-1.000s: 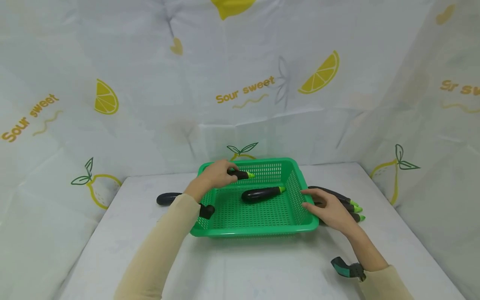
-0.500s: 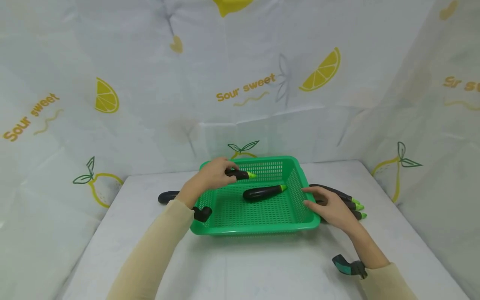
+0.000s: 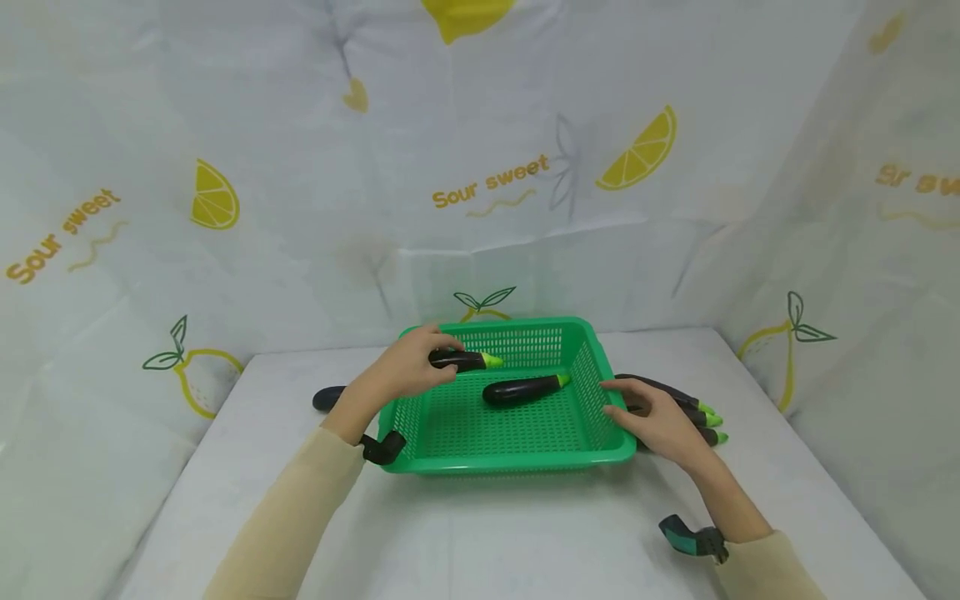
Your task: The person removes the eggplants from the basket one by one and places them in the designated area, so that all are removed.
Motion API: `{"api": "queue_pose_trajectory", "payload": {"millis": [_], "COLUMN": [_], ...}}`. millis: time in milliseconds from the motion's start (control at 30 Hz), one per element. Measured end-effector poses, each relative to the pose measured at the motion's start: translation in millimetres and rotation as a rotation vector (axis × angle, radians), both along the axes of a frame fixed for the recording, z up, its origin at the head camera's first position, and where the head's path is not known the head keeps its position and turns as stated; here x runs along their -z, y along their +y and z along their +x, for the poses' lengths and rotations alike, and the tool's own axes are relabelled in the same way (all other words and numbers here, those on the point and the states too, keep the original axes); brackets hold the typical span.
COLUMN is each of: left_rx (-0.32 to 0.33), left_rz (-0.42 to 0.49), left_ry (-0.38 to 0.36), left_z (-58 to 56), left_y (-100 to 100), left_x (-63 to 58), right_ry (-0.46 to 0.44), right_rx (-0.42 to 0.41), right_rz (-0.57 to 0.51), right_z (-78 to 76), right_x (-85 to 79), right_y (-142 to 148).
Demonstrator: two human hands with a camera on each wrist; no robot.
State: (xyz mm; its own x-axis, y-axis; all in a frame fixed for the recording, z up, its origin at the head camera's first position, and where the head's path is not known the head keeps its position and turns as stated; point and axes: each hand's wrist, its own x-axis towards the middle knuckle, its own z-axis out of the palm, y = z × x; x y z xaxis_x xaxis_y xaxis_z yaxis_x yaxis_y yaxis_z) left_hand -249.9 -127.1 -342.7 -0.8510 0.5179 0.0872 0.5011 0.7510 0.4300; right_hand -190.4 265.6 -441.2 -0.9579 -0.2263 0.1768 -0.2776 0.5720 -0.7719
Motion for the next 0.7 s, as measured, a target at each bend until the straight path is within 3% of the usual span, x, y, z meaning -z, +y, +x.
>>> {"api": "queue_pose_trajectory", "payload": {"millis": [300, 700], "left_rx": [-0.021, -0.023], "left_rz": [0.072, 0.125], "left_ry": [0.008, 0.049], "left_z": [15.2, 29.2], "left_y": [-25, -69], "left_x": [1.1, 11.9], "right_ry": [0.008, 0.011], "right_rx": [0.000, 0.004], "right_rz": [0.000, -0.005], "right_z": [0.1, -0.3], "right_x": [1.6, 2.3], "right_y": [-2, -2]}}
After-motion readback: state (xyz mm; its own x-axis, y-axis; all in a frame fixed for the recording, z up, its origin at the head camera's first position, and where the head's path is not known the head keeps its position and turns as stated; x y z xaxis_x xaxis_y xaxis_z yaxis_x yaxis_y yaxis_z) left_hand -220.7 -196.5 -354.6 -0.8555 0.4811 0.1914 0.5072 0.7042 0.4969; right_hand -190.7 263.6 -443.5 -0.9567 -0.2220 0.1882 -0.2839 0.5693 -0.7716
